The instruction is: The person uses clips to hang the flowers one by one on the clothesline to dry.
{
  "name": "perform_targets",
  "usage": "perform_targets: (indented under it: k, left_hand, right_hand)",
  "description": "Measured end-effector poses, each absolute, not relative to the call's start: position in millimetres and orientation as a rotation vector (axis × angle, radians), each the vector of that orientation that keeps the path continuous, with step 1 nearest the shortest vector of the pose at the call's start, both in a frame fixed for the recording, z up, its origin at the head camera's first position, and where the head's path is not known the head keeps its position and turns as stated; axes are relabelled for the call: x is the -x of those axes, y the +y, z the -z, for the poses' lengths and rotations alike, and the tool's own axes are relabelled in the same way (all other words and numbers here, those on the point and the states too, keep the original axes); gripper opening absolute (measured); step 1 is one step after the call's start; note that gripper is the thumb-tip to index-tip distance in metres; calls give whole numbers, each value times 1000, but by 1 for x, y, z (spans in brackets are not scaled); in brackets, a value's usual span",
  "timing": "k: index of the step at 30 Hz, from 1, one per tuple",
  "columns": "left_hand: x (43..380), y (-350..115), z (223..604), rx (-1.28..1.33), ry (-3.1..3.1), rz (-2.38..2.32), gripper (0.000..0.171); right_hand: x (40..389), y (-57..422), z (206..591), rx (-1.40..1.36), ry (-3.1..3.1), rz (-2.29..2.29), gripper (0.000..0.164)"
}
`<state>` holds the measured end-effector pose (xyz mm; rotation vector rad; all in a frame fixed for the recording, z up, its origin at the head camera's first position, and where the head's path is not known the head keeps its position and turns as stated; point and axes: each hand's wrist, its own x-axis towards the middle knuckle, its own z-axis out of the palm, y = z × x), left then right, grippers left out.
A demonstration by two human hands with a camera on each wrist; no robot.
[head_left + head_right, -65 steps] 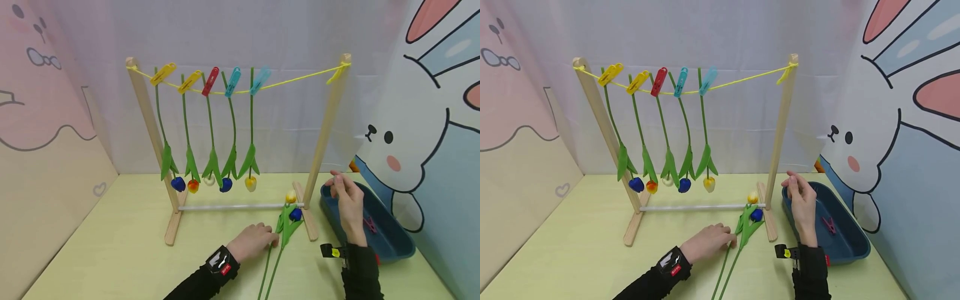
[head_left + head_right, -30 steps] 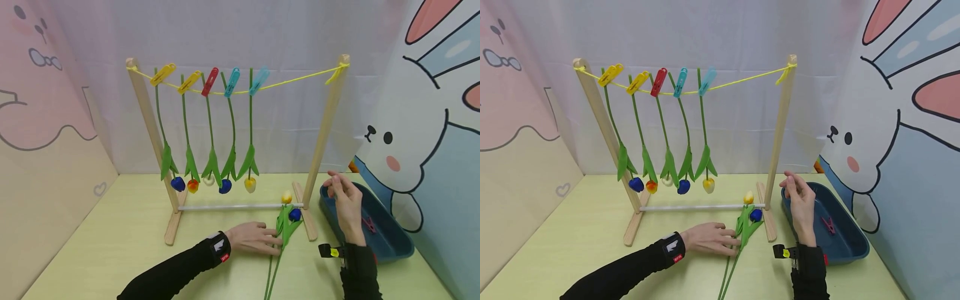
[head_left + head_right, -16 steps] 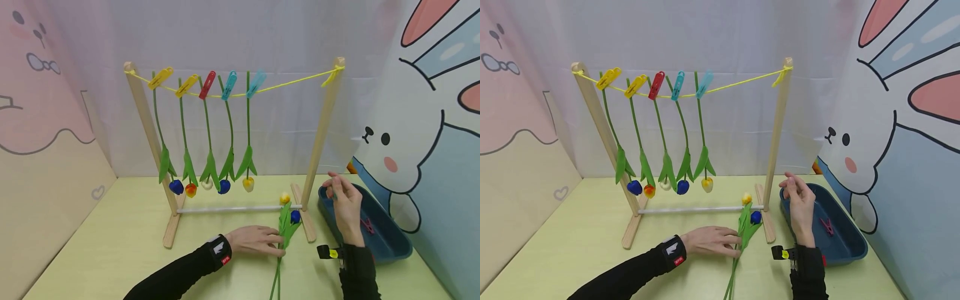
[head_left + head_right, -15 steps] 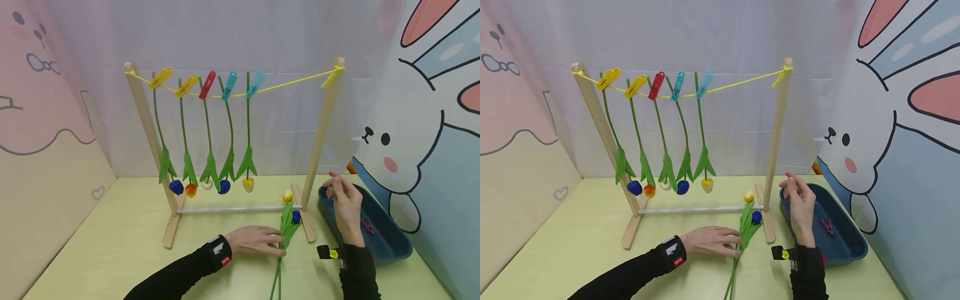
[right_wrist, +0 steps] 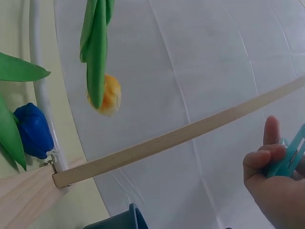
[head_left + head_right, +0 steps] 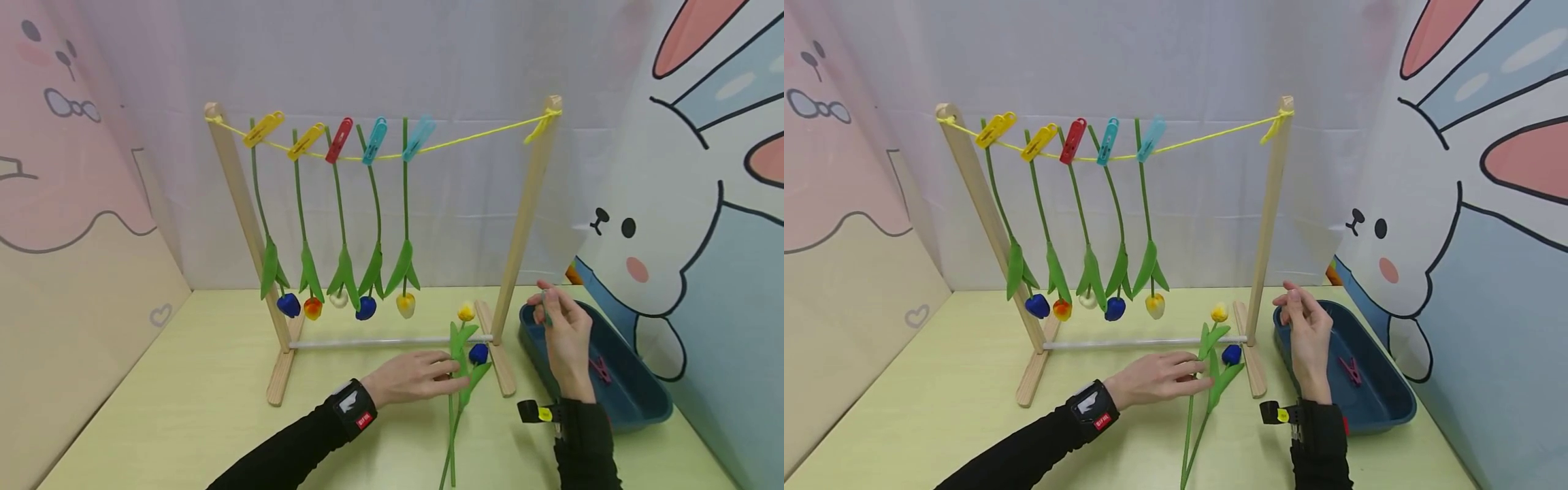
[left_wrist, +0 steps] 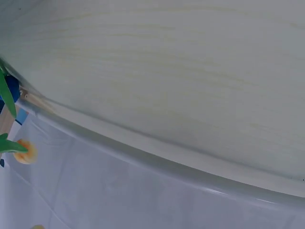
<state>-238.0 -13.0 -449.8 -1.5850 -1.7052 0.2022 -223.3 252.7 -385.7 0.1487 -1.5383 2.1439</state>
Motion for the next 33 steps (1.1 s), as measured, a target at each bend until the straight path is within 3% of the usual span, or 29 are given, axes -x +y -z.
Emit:
perform_targets:
  k: [23, 33]
  left_hand:
    - [242, -3, 387, 1289, -1707, 193, 35]
    - [239, 13, 362, 1177, -1864, 711, 29]
  right_hand:
    - [223, 254, 384, -109, -1509, -2207, 25]
    - [222, 255, 385, -179, -1521, -2235, 25]
